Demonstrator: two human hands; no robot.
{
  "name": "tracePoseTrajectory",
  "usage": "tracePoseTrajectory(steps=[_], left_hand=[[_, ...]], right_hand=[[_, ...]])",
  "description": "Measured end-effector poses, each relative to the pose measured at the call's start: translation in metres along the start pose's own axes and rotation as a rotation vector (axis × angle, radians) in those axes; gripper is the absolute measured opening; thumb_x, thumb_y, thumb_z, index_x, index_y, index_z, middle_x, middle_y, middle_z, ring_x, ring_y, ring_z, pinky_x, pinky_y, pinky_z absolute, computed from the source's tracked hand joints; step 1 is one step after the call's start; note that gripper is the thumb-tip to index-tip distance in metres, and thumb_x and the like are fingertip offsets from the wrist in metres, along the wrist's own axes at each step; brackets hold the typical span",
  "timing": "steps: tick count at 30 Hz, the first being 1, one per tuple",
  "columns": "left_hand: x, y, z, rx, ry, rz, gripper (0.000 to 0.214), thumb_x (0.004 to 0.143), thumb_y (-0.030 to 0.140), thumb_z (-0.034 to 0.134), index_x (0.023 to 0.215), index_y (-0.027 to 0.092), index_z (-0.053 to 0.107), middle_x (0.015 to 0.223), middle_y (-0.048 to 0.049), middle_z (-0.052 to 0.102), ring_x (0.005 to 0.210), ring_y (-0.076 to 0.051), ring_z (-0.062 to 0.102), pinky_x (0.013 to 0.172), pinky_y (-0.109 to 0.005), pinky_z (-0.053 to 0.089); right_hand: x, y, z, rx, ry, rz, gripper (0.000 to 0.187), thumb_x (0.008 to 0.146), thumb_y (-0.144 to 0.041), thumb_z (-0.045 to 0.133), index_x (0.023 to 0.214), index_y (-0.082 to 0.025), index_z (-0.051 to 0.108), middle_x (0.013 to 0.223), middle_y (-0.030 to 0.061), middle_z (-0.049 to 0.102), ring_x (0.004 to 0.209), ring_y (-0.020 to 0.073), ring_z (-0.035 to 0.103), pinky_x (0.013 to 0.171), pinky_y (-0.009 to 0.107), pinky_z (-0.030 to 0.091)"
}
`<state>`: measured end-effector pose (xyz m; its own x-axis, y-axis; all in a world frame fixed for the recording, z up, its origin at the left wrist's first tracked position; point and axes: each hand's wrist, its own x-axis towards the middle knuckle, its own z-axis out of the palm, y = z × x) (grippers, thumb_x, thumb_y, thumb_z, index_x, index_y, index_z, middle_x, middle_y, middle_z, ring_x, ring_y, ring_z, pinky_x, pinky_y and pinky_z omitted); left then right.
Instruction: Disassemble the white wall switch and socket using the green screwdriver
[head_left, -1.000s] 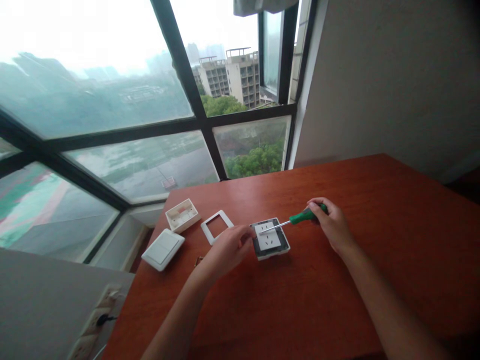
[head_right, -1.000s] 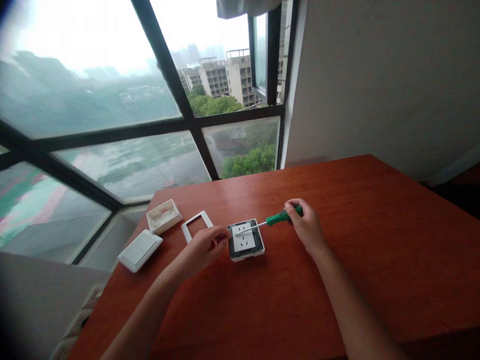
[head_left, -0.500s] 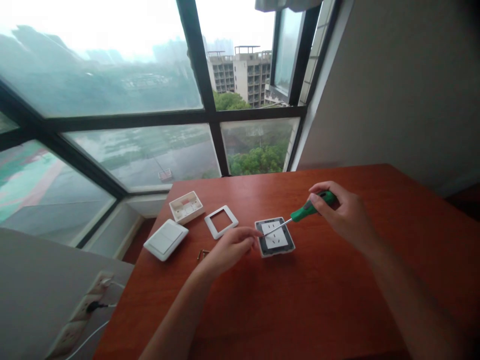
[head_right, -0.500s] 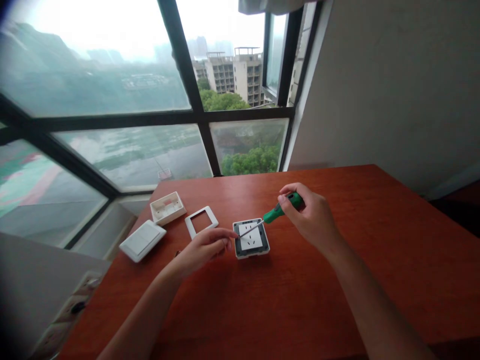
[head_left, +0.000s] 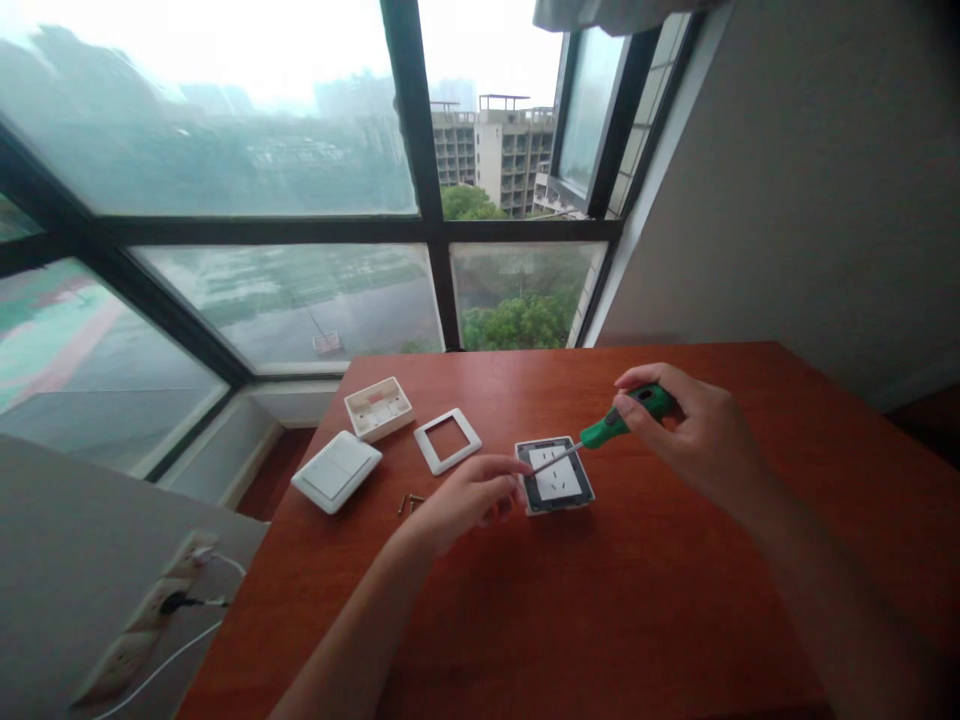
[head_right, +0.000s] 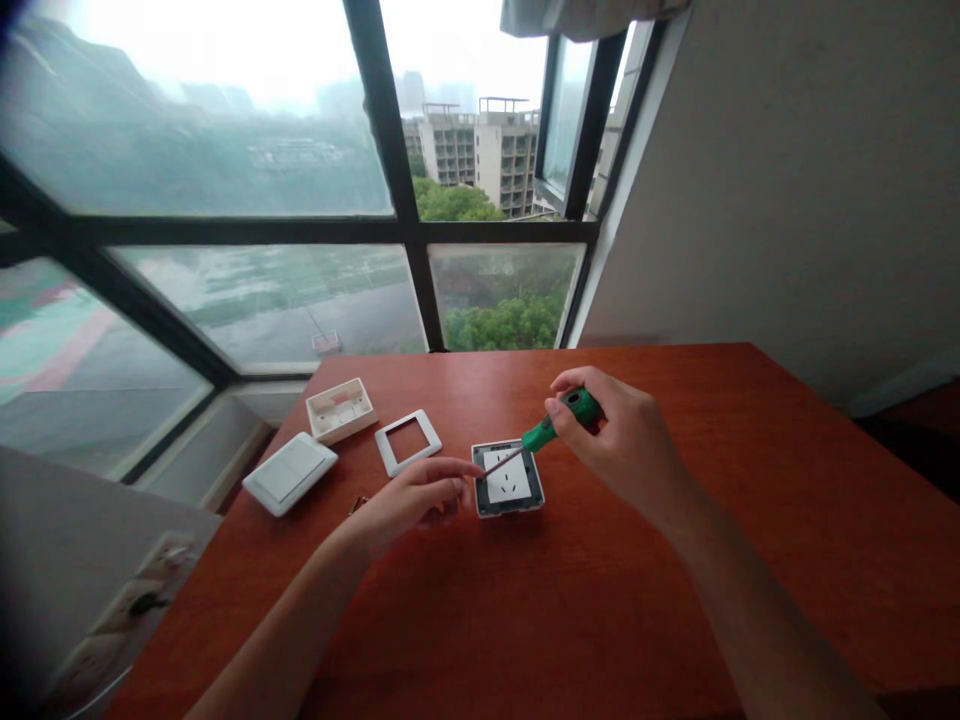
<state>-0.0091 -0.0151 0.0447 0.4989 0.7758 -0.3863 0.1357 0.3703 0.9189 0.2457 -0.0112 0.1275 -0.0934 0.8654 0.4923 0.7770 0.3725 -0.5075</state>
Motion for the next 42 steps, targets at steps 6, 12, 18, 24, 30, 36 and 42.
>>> tracePoseTrajectory(steps=[6,12,18,24,30,36,42], left_hand=[[-0.003,0.002,-0.001,-0.089,0.023,-0.054,0.039,0.078,0.030,0.058,0.113,0.013,0.063,0.074,-0.0009,0.062,0.055,-0.007,0.050,0.045,-0.018,0.024],[-0.004,0.004,0.001,-0.101,0.019,-0.052,0.039,0.079,0.030,0.058,0.114,0.013,0.063,0.073,-0.0008,0.061,0.054,-0.007,0.050,0.044,-0.018,0.023],[-0.005,0.003,0.001,-0.092,0.005,-0.042,0.040,0.081,0.031,0.058,0.117,0.013,0.062,0.075,-0.0016,0.062,0.055,-0.007,0.051,0.044,-0.017,0.023],[-0.003,0.001,-0.001,-0.081,-0.005,-0.033,0.040,0.081,0.034,0.059,0.115,0.014,0.062,0.075,-0.0017,0.062,0.056,-0.008,0.052,0.044,-0.018,0.025],[0.000,-0.003,-0.002,-0.033,-0.021,0.020,0.040,0.080,0.038,0.060,0.111,0.013,0.064,0.075,-0.0024,0.063,0.056,-0.008,0.050,0.045,-0.018,0.026],[0.001,-0.005,-0.002,0.011,-0.027,0.062,0.041,0.081,0.037,0.059,0.113,0.012,0.064,0.074,-0.0016,0.062,0.058,-0.009,0.049,0.046,-0.019,0.029],[0.002,-0.006,0.000,0.054,0.014,0.073,0.040,0.079,0.039,0.061,0.110,0.013,0.065,0.071,0.0000,0.058,0.057,-0.009,0.048,0.046,-0.018,0.028]], right_hand=[[-0.003,-0.006,-0.001,-0.025,-0.031,-0.055,0.015,0.086,-0.040,0.057,0.092,-0.026,0.061,0.084,0.0020,0.070,0.068,0.0182,0.064,0.059,0.029,0.046],[-0.007,-0.018,-0.003,-0.042,-0.065,-0.167,0.014,0.086,-0.036,0.058,0.095,-0.026,0.059,0.088,0.0033,0.069,0.074,0.0194,0.065,0.064,0.031,0.050],[-0.011,-0.045,-0.012,0.021,-0.261,-0.453,0.030,0.085,-0.016,0.055,0.113,-0.025,0.054,0.109,0.0066,0.065,0.098,0.0217,0.063,0.085,0.034,0.052],[-0.008,-0.061,-0.020,-0.073,-0.381,-0.434,0.041,0.083,-0.015,0.056,0.123,-0.020,0.051,0.118,0.0104,0.061,0.106,0.0250,0.061,0.088,0.038,0.052],[0.000,-0.057,-0.021,-0.052,-0.425,-0.388,0.032,0.087,-0.015,0.053,0.119,-0.020,0.053,0.113,0.0078,0.063,0.101,0.0220,0.063,0.086,0.035,0.052],[0.004,-0.056,-0.027,0.061,-0.459,-0.376,0.046,0.079,-0.007,0.056,0.122,-0.021,0.051,0.119,0.0060,0.061,0.107,0.0187,0.059,0.094,0.031,0.047],[0.006,-0.048,-0.017,-0.001,-0.354,-0.238,0.022,0.086,-0.025,0.058,0.108,-0.020,0.057,0.100,0.0052,0.068,0.086,0.0184,0.066,0.077,0.031,0.053]])
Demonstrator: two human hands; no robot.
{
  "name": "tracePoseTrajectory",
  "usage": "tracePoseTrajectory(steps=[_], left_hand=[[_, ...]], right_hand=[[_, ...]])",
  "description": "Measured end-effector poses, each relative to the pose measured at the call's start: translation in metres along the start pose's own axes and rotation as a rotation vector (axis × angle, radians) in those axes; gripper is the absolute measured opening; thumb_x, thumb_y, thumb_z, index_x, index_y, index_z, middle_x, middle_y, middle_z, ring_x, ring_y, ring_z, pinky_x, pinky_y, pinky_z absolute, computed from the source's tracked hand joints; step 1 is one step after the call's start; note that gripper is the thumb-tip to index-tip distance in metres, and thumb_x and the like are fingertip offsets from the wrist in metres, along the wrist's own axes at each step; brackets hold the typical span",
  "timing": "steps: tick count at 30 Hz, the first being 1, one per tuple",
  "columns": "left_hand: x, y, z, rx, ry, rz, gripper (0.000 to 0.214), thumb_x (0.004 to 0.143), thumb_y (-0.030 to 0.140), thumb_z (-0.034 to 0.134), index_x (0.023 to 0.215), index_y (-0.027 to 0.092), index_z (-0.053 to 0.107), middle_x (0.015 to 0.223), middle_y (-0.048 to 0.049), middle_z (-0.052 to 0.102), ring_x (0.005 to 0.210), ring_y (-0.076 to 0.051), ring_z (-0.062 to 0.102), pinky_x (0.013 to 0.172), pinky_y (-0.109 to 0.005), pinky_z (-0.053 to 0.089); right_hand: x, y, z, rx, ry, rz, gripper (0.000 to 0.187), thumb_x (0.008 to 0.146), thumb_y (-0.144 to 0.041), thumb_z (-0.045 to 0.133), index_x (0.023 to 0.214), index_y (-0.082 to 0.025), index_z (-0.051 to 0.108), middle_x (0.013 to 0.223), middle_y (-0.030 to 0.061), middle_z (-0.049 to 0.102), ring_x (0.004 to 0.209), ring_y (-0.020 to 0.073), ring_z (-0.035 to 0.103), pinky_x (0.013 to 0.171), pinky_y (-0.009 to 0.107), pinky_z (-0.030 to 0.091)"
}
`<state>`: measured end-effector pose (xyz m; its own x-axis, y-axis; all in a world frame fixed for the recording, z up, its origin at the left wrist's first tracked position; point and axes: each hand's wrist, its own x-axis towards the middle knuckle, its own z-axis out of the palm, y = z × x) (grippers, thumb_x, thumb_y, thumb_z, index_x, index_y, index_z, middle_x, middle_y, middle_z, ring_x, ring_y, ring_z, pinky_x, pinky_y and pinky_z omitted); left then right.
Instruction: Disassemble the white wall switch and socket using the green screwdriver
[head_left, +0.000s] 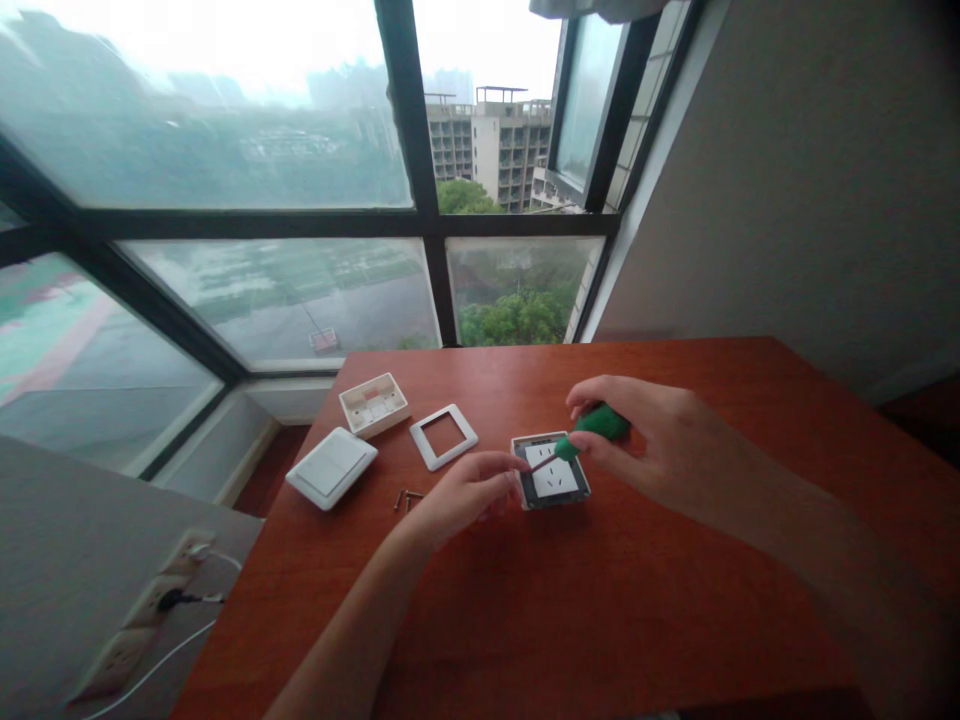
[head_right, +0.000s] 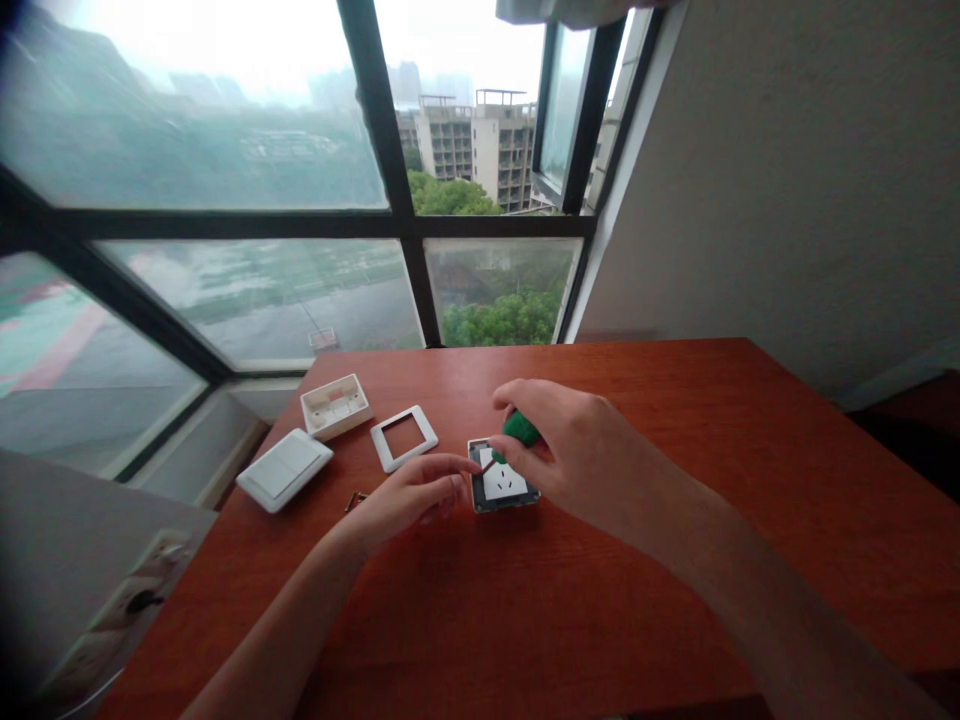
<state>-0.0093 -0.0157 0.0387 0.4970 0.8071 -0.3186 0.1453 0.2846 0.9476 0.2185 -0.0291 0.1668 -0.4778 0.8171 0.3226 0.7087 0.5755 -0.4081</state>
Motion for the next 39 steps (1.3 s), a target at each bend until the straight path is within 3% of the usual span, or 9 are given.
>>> tracePoseTrajectory(steps=[5,7,10,15,18,22,27,35,39], left_hand=[[0.002,-0.004,-0.002,0.042,0.002,0.021,0.039,0.081,0.039,0.060,0.111,0.014,0.065,0.069,0.0007,0.056,0.057,-0.009,0.048,0.046,-0.018,0.030],[0.003,-0.005,-0.002,0.068,-0.004,0.035,0.039,0.083,0.040,0.059,0.111,0.014,0.065,0.068,0.0009,0.056,0.057,-0.009,0.048,0.046,-0.018,0.030],[0.005,-0.007,-0.002,0.130,0.051,0.117,0.033,0.084,0.037,0.059,0.107,0.015,0.066,0.074,-0.0004,0.060,0.062,-0.011,0.052,0.052,-0.020,0.036],[0.007,-0.012,-0.001,0.383,0.227,0.315,0.023,0.086,0.031,0.059,0.105,0.019,0.064,0.090,-0.0035,0.065,0.081,-0.017,0.060,0.072,-0.028,0.047],[0.006,-0.011,0.001,0.567,0.290,0.406,0.030,0.084,0.027,0.064,0.112,0.021,0.060,0.106,-0.0055,0.062,0.095,-0.020,0.060,0.086,-0.034,0.047],[0.003,-0.008,0.006,0.685,0.249,0.488,0.062,0.071,0.027,0.079,0.126,0.025,0.052,0.130,-0.0077,0.052,0.120,-0.026,0.050,0.104,-0.041,0.040],[0.004,-0.008,0.009,0.757,0.198,0.495,0.079,0.065,0.030,0.083,0.134,0.026,0.045,0.142,-0.0096,0.046,0.129,-0.029,0.043,0.109,-0.046,0.036],[0.006,-0.001,0.012,0.792,0.200,0.524,0.069,0.067,0.024,0.081,0.129,0.027,0.051,0.136,-0.0076,0.053,0.126,-0.029,0.047,0.108,-0.047,0.037],[0.004,0.001,0.013,0.747,0.206,0.507,0.066,0.068,0.020,0.079,0.128,0.026,0.051,0.131,-0.0074,0.055,0.121,-0.028,0.050,0.105,-0.045,0.040]], right_hand=[[-0.001,0.004,-0.008,0.107,-0.068,-0.122,0.043,0.074,-0.005,0.056,0.114,-0.021,0.055,0.114,0.0045,0.064,0.103,0.0181,0.063,0.090,0.030,0.051],[-0.002,0.005,-0.010,0.121,-0.090,-0.140,0.041,0.075,-0.006,0.056,0.113,-0.022,0.056,0.117,0.0045,0.063,0.107,0.0188,0.062,0.094,0.031,0.050],[-0.002,0.009,-0.008,0.127,-0.030,-0.065,0.034,0.083,-0.016,0.059,0.116,-0.023,0.056,0.113,0.0039,0.066,0.102,0.0178,0.064,0.089,0.030,0.052],[-0.003,0.021,-0.002,0.274,0.088,0.037,0.038,0.085,-0.028,0.063,0.122,-0.025,0.053,0.106,0.0014,0.068,0.095,0.0169,0.066,0.084,0.030,0.053],[-0.007,0.030,-0.003,0.283,0.148,0.105,0.035,0.086,-0.030,0.062,0.120,-0.026,0.055,0.104,0.0013,0.069,0.093,0.0177,0.067,0.080,0.030,0.054],[-0.012,0.039,-0.003,0.169,0.185,0.167,0.035,0.085,-0.028,0.063,0.119,-0.025,0.056,0.099,0.0008,0.070,0.087,0.0178,0.067,0.078,0.031,0.053],[-0.014,0.040,0.002,0.169,0.174,0.150,0.033,0.086,-0.028,0.062,0.118,-0.025,0.056,0.100,0.0012,0.070,0.089,0.0175,0.067,0.080,0.031,0.053],[-0.017,0.042,0.001,0.157,0.197,0.161,0.032,0.087,-0.030,0.059,0.118,-0.024,0.056,0.101,0.0036,0.070,0.090,0.0201,0.067,0.079,0.034,0.054],[-0.020,0.046,-0.001,0.146,0.284,0.228,0.032,0.089,-0.032,0.056,0.120,-0.025,0.054,0.099,0.0045,0.069,0.087,0.0205,0.067,0.074,0.034,0.053]])
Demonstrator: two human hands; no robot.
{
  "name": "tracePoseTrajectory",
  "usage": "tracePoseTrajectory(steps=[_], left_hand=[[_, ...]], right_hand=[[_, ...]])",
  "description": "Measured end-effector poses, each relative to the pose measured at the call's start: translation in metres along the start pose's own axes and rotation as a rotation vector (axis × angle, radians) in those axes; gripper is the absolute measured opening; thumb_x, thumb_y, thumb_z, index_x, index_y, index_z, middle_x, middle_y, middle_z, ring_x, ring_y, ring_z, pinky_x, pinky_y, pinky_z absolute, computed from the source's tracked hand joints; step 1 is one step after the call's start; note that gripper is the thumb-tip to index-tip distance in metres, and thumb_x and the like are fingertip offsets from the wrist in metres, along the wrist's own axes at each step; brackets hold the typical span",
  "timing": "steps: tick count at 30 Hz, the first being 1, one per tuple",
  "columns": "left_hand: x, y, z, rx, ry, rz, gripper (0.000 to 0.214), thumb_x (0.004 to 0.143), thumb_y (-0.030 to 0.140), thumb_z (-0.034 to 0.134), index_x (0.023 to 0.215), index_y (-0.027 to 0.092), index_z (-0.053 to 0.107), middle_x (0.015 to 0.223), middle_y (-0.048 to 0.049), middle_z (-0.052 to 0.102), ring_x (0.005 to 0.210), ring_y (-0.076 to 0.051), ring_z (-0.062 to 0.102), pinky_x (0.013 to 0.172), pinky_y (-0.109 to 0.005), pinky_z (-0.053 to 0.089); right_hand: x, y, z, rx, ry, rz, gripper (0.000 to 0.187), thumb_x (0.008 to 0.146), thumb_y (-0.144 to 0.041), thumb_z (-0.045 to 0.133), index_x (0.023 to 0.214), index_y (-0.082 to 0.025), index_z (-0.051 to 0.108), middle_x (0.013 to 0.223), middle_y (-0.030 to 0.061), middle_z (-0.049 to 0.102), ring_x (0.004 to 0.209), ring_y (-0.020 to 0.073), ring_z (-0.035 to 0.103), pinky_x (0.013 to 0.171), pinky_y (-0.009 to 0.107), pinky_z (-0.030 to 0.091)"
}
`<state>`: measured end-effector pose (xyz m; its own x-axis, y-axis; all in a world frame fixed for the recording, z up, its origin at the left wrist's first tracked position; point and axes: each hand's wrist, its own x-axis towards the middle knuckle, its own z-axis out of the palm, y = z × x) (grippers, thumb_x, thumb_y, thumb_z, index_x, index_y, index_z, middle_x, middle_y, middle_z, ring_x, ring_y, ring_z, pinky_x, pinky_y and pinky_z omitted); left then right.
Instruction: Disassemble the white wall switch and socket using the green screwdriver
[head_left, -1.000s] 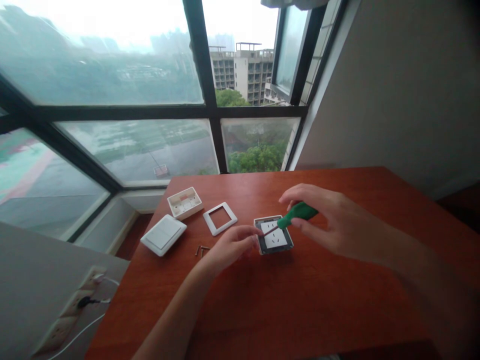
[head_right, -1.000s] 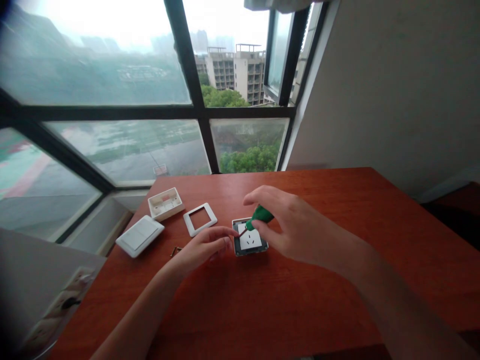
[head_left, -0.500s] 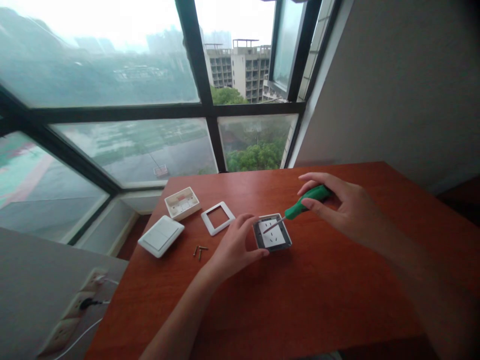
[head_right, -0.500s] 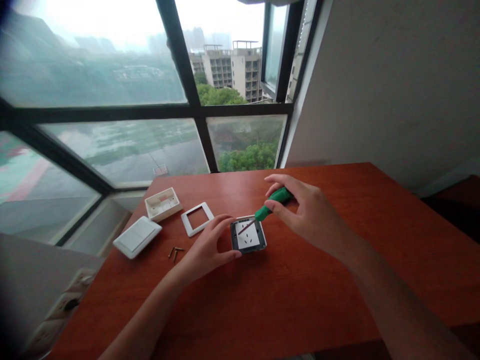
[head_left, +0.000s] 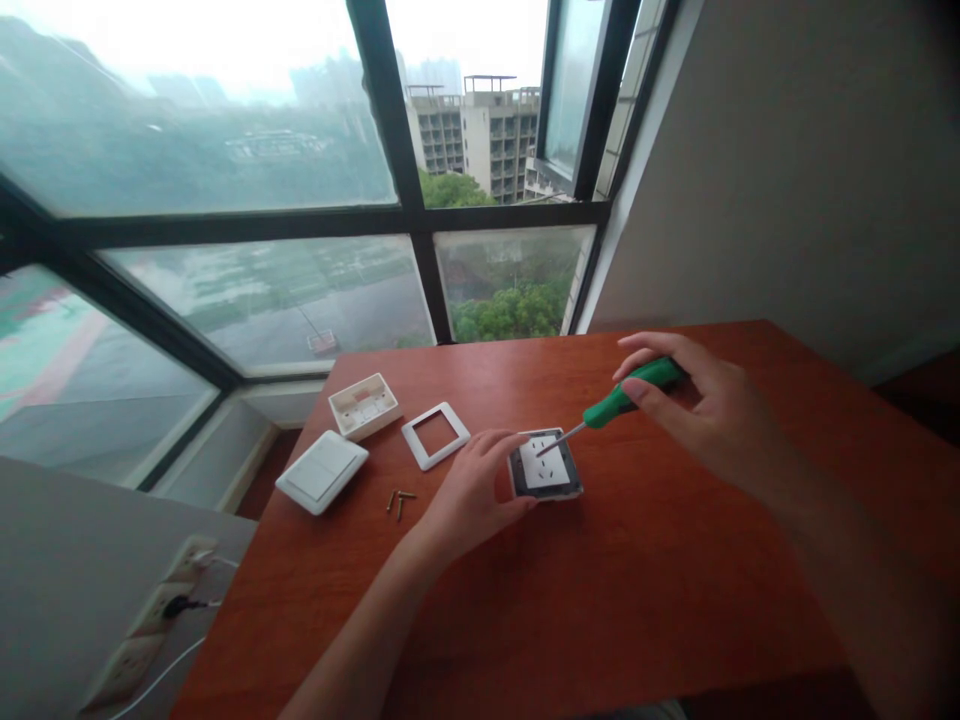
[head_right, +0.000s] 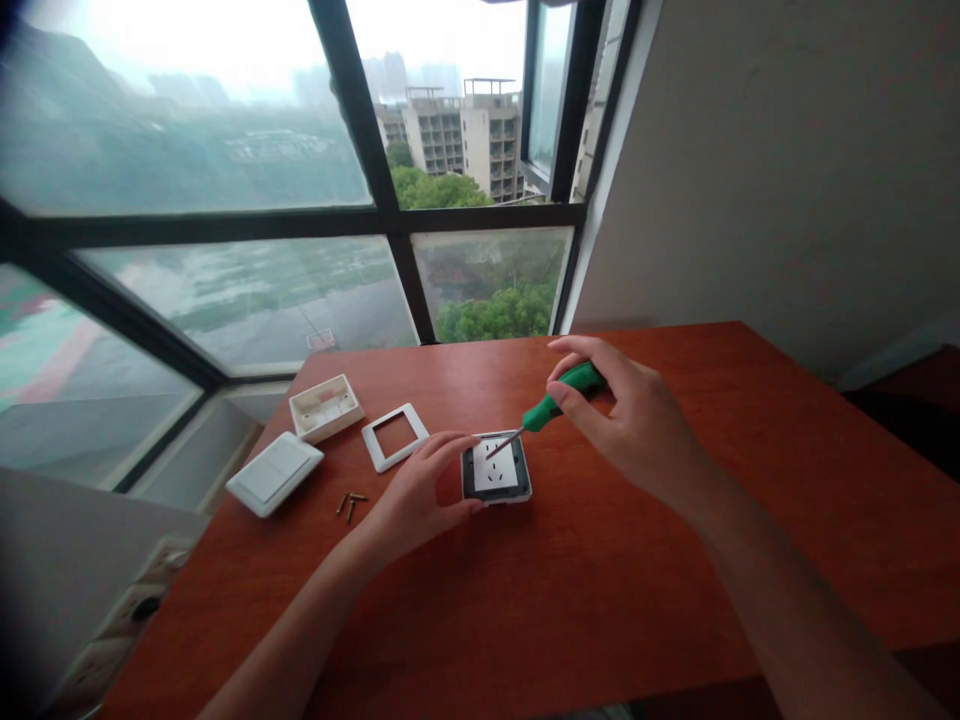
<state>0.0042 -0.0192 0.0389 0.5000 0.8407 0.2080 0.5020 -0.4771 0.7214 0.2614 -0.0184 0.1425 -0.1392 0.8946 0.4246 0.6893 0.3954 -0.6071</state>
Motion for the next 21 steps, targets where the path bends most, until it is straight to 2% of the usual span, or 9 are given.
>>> tracePoseTrajectory(steps=[4,6,8,10,13,14,16,18,21], left_hand=[[-0.002,-0.002,0.001,-0.034,-0.005,-0.009,0.071,0.070,0.019,0.078,0.133,0.026,0.045,0.136,-0.0085,0.048,0.126,-0.028,0.047,0.107,-0.043,0.039],[-0.002,-0.004,0.002,-0.042,-0.026,0.004,0.074,0.071,0.020,0.078,0.136,0.026,0.043,0.142,-0.0093,0.043,0.130,-0.028,0.043,0.110,-0.043,0.035],[-0.002,-0.007,0.003,-0.051,-0.044,0.007,0.076,0.071,0.020,0.078,0.137,0.025,0.041,0.145,-0.0101,0.041,0.133,-0.028,0.041,0.112,-0.045,0.033],[-0.002,-0.008,0.004,-0.063,-0.049,0.001,0.077,0.070,0.020,0.078,0.137,0.025,0.041,0.144,-0.0103,0.042,0.133,-0.028,0.041,0.112,-0.045,0.033],[-0.001,-0.009,0.003,-0.086,-0.036,-0.003,0.078,0.068,0.019,0.079,0.136,0.025,0.041,0.141,-0.0102,0.045,0.131,-0.029,0.042,0.111,-0.046,0.034],[-0.001,-0.009,0.003,-0.091,-0.029,-0.004,0.078,0.067,0.019,0.080,0.135,0.025,0.042,0.140,-0.0101,0.045,0.130,-0.029,0.043,0.111,-0.046,0.035],[-0.001,-0.009,0.003,-0.095,-0.018,-0.012,0.079,0.065,0.019,0.081,0.134,0.025,0.042,0.138,-0.0100,0.047,0.128,-0.029,0.045,0.109,-0.045,0.036],[-0.002,-0.009,0.003,-0.093,-0.008,-0.019,0.081,0.064,0.019,0.082,0.134,0.025,0.042,0.137,-0.0097,0.047,0.127,-0.029,0.046,0.108,-0.045,0.037],[-0.003,-0.011,0.004,-0.092,0.006,-0.021,0.084,0.062,0.018,0.083,0.135,0.026,0.041,0.138,-0.0096,0.047,0.127,-0.030,0.046,0.109,-0.046,0.037]], right_hand=[[0.001,0.006,-0.004,0.202,0.087,0.074,0.025,0.089,-0.030,0.053,0.115,-0.026,0.053,0.094,0.0026,0.065,0.088,0.0202,0.066,0.073,0.034,0.054],[0.003,0.009,-0.006,0.383,0.101,0.074,0.024,0.088,-0.025,0.053,0.112,-0.028,0.052,0.089,0.0000,0.060,0.081,0.0186,0.065,0.068,0.033,0.055],[0.005,0.011,-0.005,0.435,0.072,0.067,0.025,0.085,-0.021,0.052,0.109,-0.027,0.054,0.085,-0.0013,0.057,0.069,0.0158,0.062,0.060,0.031,0.053],[0.007,0.011,0.001,0.313,-0.027,0.043,0.022,0.084,-0.020,0.052,0.104,-0.024,0.058,0.085,0.0001,0.059,0.068,0.0151,0.060,0.061,0.031,0.052],[0.005,0.011,0.023,0.037,-0.294,-0.065,0.018,0.083,-0.028,0.059,0.099,-0.020,0.063,0.097,0.0058,0.066,0.088,0.0203,0.063,0.079,0.036,0.051],[0.003,0.012,0.033,-0.020,-0.385,-0.103,0.026,0.081,-0.034,0.063,0.102,-0.019,0.064,0.102,0.0078,0.066,0.093,0.0223,0.063,0.082,0.038,0.051],[-0.003,0.015,0.054,-0.106,-0.525,-0.127,0.056,0.072,-0.045,0.073,0.118,-0.017,0.060,0.120,0.0124,0.062,0.104,0.0268,0.062,0.088,0.041,0.050],[-0.009,0.018,0.072,-0.189,-0.605,-0.125,0.084,0.061,-0.050,0.079,0.134,-0.019,0.051,0.140,0.0153,0.049,0.114,0.0323,0.058,0.093,0.044,0.048],[-0.013,0.021,0.086,-0.241,-0.684,-0.143,0.092,0.062,-0.043,0.079,0.144,-0.023,0.040,0.147,0.0128,0.043,0.118,0.0330,0.057,0.096,0.044,0.047]])
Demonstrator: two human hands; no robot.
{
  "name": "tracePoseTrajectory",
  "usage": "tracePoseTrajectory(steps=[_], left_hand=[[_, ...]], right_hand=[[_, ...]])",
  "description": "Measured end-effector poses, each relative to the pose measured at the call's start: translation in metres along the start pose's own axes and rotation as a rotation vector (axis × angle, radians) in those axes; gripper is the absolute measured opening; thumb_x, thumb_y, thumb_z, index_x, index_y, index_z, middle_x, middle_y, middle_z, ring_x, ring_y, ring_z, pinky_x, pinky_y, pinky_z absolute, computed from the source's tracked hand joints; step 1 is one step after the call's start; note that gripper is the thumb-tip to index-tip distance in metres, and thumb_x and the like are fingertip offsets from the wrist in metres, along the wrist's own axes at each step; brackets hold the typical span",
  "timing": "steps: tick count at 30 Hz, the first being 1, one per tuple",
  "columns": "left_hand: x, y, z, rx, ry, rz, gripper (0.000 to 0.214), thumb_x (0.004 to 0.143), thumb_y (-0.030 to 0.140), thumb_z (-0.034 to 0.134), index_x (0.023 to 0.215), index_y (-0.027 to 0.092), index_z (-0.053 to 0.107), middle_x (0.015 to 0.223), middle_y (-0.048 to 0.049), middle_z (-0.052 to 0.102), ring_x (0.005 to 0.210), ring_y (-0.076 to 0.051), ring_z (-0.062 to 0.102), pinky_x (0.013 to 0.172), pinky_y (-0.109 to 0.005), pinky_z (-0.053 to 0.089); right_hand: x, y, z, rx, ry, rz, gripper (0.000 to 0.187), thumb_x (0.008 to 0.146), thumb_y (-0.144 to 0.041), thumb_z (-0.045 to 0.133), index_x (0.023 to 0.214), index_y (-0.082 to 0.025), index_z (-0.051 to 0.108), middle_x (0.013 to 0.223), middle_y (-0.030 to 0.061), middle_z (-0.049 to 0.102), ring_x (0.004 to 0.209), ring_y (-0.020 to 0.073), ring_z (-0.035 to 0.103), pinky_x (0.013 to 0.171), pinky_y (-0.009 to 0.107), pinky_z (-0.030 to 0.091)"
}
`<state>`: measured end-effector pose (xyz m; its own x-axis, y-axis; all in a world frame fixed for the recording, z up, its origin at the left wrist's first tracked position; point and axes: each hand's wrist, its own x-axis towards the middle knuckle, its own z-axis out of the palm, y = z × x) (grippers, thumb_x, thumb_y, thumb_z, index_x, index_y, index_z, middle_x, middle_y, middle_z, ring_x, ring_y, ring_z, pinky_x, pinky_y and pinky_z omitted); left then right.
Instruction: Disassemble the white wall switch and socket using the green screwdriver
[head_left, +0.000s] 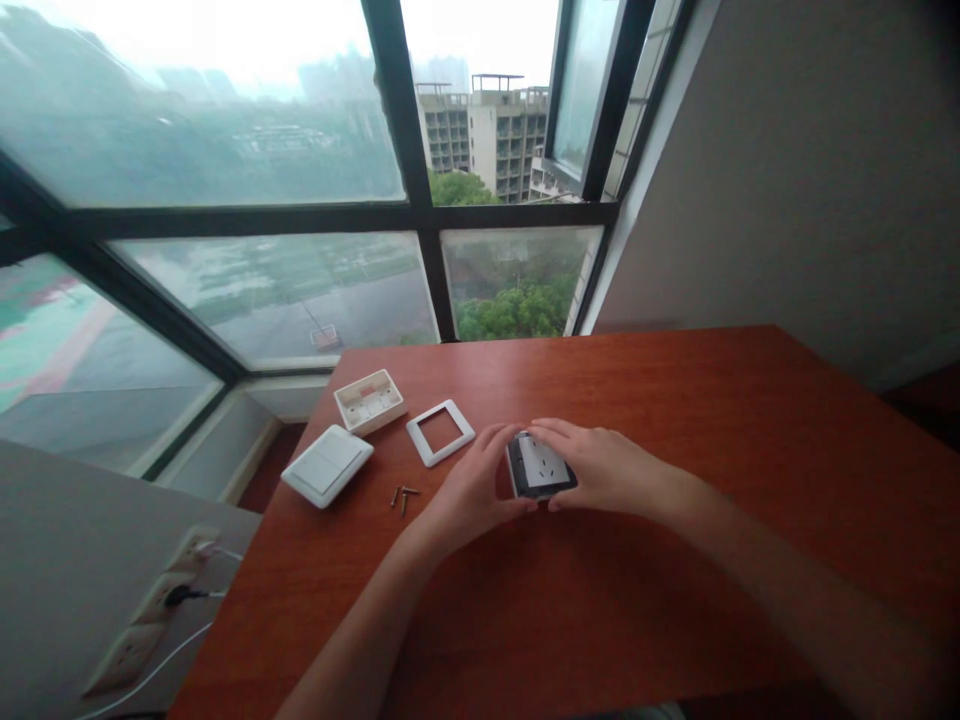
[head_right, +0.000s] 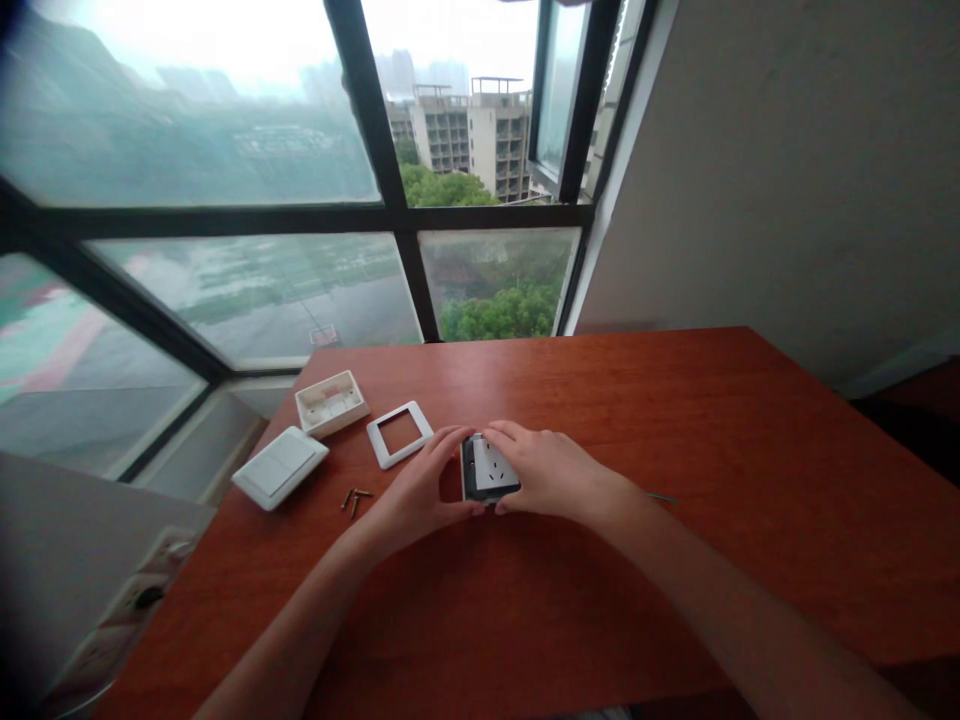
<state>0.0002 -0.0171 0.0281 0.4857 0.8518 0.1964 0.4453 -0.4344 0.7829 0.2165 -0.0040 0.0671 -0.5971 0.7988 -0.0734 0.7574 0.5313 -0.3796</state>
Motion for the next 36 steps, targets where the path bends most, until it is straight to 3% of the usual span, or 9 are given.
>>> tracePoseTrajectory(steps=[3,13,21,26,32,36], left_hand=[[0.000,-0.002,0.000,0.006,0.006,-0.007,0.087,0.061,0.020,0.084,0.136,0.026,0.039,0.137,-0.0100,0.047,0.126,-0.030,0.047,0.108,-0.047,0.038],[-0.001,0.001,-0.003,-0.014,-0.017,-0.014,0.088,0.059,0.019,0.085,0.135,0.027,0.041,0.137,-0.0092,0.046,0.124,-0.030,0.049,0.106,-0.044,0.041],[-0.002,-0.001,0.002,0.007,0.019,-0.018,0.088,0.061,0.016,0.080,0.138,0.024,0.036,0.137,-0.0120,0.045,0.125,-0.031,0.047,0.107,-0.045,0.039],[-0.001,-0.003,0.004,0.032,0.033,-0.038,0.073,0.065,0.011,0.073,0.130,0.022,0.042,0.124,-0.0099,0.052,0.114,-0.027,0.053,0.100,-0.041,0.044],[-0.001,0.001,0.004,0.005,-0.009,0.047,0.083,0.067,0.010,0.073,0.139,0.024,0.033,0.144,-0.0110,0.038,0.132,-0.028,0.040,0.112,-0.043,0.034],[0.000,0.002,0.005,0.007,-0.034,0.055,0.080,0.064,0.009,0.073,0.135,0.022,0.038,0.139,-0.0104,0.043,0.127,-0.027,0.044,0.109,-0.040,0.038]], right_hand=[[0.002,-0.001,0.000,0.006,-0.016,-0.035,0.086,0.067,-0.035,0.076,0.144,-0.024,0.040,0.144,0.0103,0.047,0.119,0.0303,0.057,0.098,0.042,0.045],[0.005,0.004,-0.010,0.034,-0.034,-0.091,0.075,0.063,-0.033,0.077,0.133,-0.022,0.052,0.140,0.0088,0.053,0.120,0.0285,0.056,0.098,0.040,0.045],[-0.006,-0.004,-0.001,-0.055,0.010,-0.039,0.071,0.072,-0.033,0.070,0.138,-0.019,0.048,0.144,0.0141,0.048,0.118,0.0331,0.057,0.094,0.045,0.049],[-0.011,-0.010,0.004,-0.171,0.010,0.025,0.060,0.078,-0.030,0.062,0.135,-0.014,0.048,0.144,0.0194,0.046,0.107,0.0361,0.064,0.084,0.049,0.053],[-0.014,-0.016,0.004,-0.202,-0.018,0.011,0.061,0.078,-0.028,0.058,0.136,-0.014,0.046,0.147,0.0179,0.042,0.103,0.0355,0.066,0.081,0.048,0.054],[-0.018,-0.023,0.007,-0.233,-0.025,0.035,0.055,0.082,-0.028,0.055,0.135,-0.016,0.047,0.145,0.0164,0.045,0.100,0.0334,0.066,0.076,0.043,0.055]])
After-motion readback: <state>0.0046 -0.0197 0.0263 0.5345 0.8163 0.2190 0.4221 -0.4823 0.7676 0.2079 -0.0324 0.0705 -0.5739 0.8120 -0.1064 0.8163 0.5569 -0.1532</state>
